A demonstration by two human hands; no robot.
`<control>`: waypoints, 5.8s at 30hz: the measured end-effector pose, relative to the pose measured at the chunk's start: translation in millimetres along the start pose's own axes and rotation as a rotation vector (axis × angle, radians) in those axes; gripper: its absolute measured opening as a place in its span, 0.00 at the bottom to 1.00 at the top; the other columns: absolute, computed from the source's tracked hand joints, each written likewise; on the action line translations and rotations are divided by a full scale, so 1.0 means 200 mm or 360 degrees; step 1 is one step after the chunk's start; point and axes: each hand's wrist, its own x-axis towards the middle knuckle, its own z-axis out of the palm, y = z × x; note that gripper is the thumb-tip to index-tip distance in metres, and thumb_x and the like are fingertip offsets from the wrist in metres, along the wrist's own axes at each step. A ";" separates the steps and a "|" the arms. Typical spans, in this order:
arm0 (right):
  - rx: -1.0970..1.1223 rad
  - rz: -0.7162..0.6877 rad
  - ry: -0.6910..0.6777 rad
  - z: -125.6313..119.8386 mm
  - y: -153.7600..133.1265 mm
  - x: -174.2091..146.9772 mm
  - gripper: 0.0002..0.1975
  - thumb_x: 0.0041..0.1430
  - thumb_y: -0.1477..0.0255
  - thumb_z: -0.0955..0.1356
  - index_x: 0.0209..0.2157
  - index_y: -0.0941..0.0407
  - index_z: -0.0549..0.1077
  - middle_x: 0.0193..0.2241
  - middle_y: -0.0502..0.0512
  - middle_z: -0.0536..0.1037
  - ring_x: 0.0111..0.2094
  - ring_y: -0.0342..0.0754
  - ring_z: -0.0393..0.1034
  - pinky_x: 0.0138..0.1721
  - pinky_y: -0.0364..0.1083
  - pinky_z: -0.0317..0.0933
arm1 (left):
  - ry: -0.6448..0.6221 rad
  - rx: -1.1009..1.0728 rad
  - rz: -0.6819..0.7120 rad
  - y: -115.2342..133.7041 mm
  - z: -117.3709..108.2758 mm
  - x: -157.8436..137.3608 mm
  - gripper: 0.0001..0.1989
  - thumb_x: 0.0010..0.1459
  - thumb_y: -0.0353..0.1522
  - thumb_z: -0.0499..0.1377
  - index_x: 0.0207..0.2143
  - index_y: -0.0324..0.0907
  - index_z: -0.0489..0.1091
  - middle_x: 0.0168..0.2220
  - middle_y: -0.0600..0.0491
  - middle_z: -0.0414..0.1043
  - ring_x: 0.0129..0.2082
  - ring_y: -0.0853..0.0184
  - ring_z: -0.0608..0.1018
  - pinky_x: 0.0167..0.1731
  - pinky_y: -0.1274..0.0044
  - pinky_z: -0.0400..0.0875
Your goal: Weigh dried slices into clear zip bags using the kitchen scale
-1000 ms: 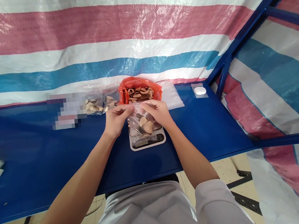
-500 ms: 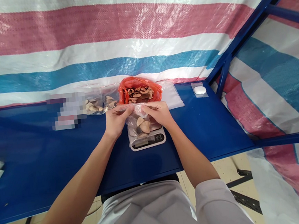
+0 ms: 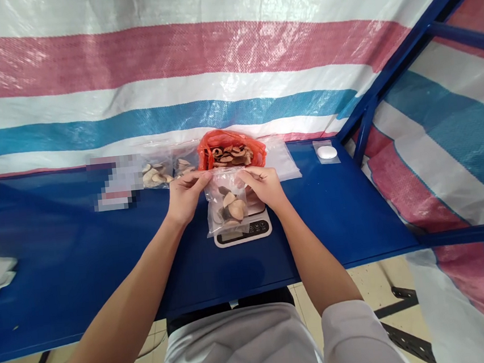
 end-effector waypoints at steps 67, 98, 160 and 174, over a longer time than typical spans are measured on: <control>-0.1766 -0.1116 -0.0598 0.66 -0.12 0.34 0.21 0.73 0.69 0.60 0.59 0.62 0.73 0.61 0.65 0.73 0.62 0.55 0.68 0.65 0.52 0.61 | -0.0528 0.2268 0.0974 0.08 -0.82 0.23 0.29 0.69 0.47 0.48 0.58 0.38 0.73 0.59 0.38 0.72 0.60 0.45 0.73 0.61 0.55 0.68; -0.1726 -0.0927 -0.0205 0.21 -0.11 0.04 0.18 0.70 0.68 0.63 0.55 0.56 0.78 0.62 0.58 0.73 0.65 0.57 0.65 0.65 0.54 0.61 | -0.0198 0.2145 0.0910 0.10 -0.44 -0.08 0.19 0.69 0.40 0.51 0.54 0.42 0.73 0.57 0.42 0.74 0.60 0.53 0.74 0.66 0.57 0.60; -0.1841 -0.0461 -0.0172 -0.37 0.23 -0.17 0.22 0.71 0.64 0.61 0.60 0.55 0.74 0.62 0.61 0.73 0.65 0.61 0.65 0.64 0.62 0.60 | -0.0453 0.2293 0.0471 -0.07 -0.29 -0.24 0.28 0.68 0.47 0.49 0.65 0.47 0.66 0.70 0.44 0.59 0.69 0.46 0.62 0.66 0.51 0.57; -0.1899 -0.0452 -0.0169 -0.37 0.23 -0.18 0.21 0.71 0.64 0.61 0.60 0.55 0.73 0.62 0.59 0.72 0.65 0.58 0.65 0.65 0.58 0.60 | -0.0497 0.2409 0.0256 0.00 -0.24 -0.25 0.29 0.69 0.45 0.49 0.68 0.47 0.61 0.72 0.48 0.53 0.72 0.49 0.57 0.69 0.55 0.51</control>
